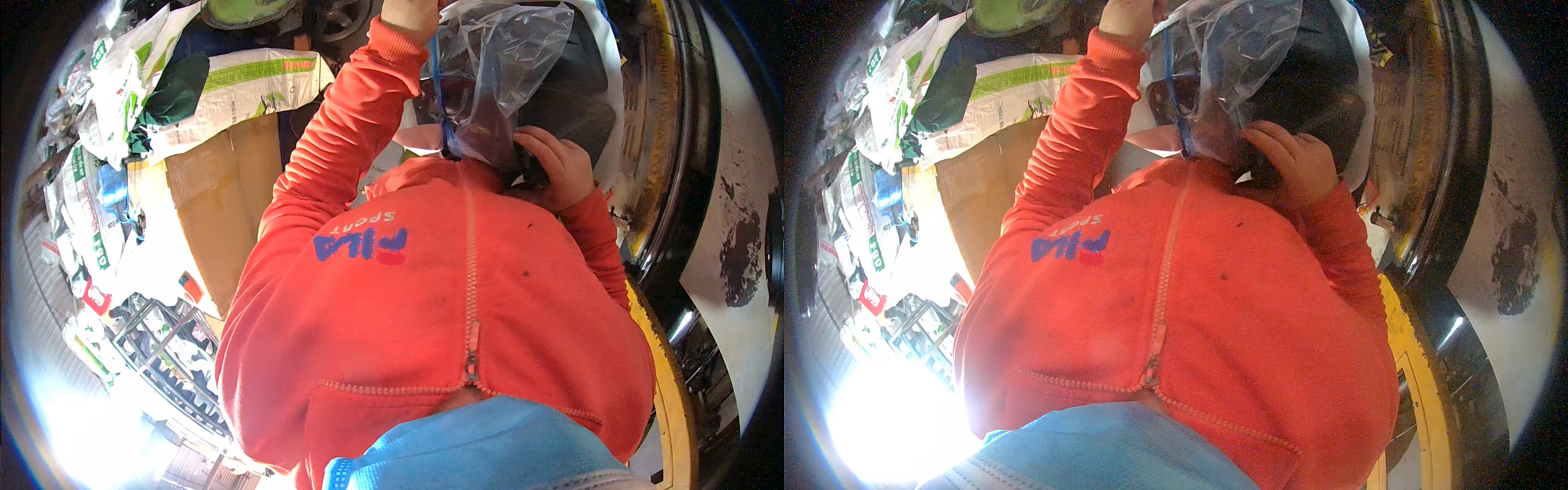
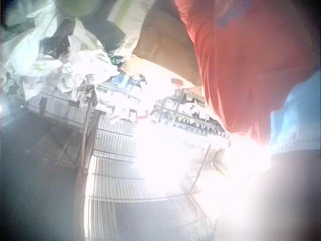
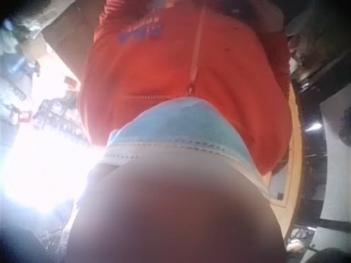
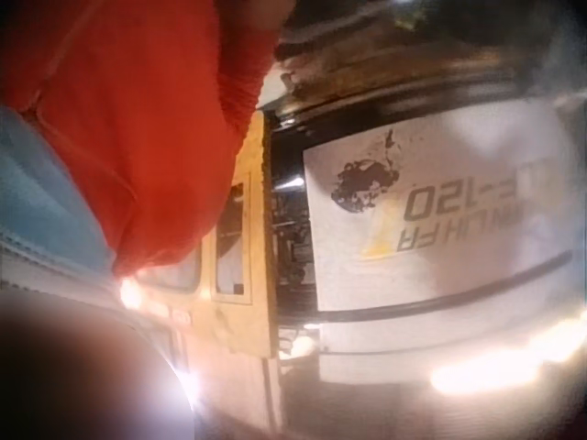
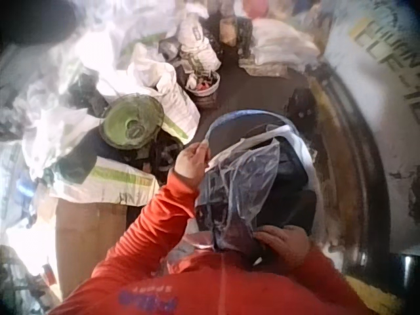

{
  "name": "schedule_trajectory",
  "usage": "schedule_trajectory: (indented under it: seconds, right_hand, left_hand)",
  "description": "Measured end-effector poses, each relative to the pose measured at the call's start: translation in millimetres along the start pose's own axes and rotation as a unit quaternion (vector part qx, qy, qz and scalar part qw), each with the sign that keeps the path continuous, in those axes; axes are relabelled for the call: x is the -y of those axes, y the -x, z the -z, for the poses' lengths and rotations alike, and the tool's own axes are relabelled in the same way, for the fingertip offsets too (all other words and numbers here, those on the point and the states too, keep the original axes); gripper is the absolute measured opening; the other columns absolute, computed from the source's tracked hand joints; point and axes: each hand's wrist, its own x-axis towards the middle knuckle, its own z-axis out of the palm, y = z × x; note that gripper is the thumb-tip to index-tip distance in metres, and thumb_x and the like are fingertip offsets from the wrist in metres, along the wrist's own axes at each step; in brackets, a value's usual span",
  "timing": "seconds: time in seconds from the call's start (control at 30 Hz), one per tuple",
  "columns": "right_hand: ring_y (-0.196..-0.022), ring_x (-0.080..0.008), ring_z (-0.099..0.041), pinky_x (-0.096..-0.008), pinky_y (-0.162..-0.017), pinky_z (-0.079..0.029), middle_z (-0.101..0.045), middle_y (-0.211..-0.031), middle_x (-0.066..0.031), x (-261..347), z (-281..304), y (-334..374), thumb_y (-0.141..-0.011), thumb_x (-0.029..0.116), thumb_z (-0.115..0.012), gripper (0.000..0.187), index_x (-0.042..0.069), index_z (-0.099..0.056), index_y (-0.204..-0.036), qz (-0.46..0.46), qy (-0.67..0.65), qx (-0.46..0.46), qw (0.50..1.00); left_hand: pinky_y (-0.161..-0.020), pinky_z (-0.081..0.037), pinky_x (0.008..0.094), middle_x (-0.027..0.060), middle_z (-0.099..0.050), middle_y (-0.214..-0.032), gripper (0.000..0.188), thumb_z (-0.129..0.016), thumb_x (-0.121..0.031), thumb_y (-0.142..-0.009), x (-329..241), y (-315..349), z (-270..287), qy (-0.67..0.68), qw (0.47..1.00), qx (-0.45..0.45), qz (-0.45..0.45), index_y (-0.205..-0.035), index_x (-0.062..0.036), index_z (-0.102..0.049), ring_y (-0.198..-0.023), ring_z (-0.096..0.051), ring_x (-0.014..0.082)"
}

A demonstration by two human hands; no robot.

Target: The person repeatedly opens a white sack containing dark items, adjusts the contents, and ties the sack closed using blue plastic straps. The person also briefly opens the door of a yellow vehicle and places a strap inside before returning to the sack.

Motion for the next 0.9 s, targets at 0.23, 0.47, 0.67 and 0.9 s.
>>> schedule_trajectory:
  seconds: [0.23, 0.47, 0.67, 0.9]
  right_hand:
    - [-0.066, -0.0234, -0.061, -0.0324, -0.06, -0.048, -0.049, -0.127, -0.0022, -8, 6, 7, -0.056, 0.033, -0.074, 0.074, 0.014, -0.046, -0.122, 0.013, 0.042, 0.07, 0.997]
    - [-0.075, -0.0262, -0.063, -0.0361, -0.065, -0.049, -0.051, -0.125, -0.0027, -12, -1, -10, -0.057, 0.033, -0.074, 0.076, 0.018, -0.046, -0.125, -0.029, 0.064, 0.124, 0.99]
    - [-0.083, -0.0278, -0.062, -0.0363, -0.07, -0.05, -0.059, -0.111, -0.0071, -41, 18, -39, -0.058, 0.039, -0.074, 0.067, 0.018, -0.054, -0.118, 0.051, 0.019, 0.182, 0.982]
    - [-0.084, -0.0289, -0.061, -0.0366, -0.071, -0.05, -0.058, -0.111, -0.0063, -56, 17, -52, -0.059, 0.047, -0.073, 0.068, 0.021, -0.053, -0.118, 0.077, 0.014, 0.208, 0.975]
  left_hand:
    - [-0.052, -0.037, 0.0272, 0.0038, -0.05, -0.054, 0.041, -0.041, -0.028, -0.092, -6, -9, 1, -0.038, 0.998, 0.037, -0.021, -0.063, -0.0027, -0.053, -0.051, -0.045, 0.013]
    - [-0.059, -0.043, 0.0286, 0.0073, -0.059, -0.062, 0.04, -0.041, -0.03, -0.092, -5, -12, -12, -0.079, 0.994, 0.079, -0.005, -0.07, -0.0015, -0.06, -0.058, -0.054, 0.0157]
    - [-0.055, -0.043, 0.0288, 0.0068, -0.058, -0.062, 0.037, -0.043, -0.027, -0.09, 14, -48, -13, -0.004, 0.988, 0.147, 0.041, -0.072, -0.0006, -0.06, -0.056, -0.054, 0.0155]
    - [-0.044, -0.042, 0.0282, 0.0058, -0.054, -0.055, 0.027, -0.051, -0.023, -0.086, 10, -96, -36, 0.029, 0.975, 0.203, 0.081, -0.078, 0.0008, -0.063, -0.042, -0.049, 0.0147]
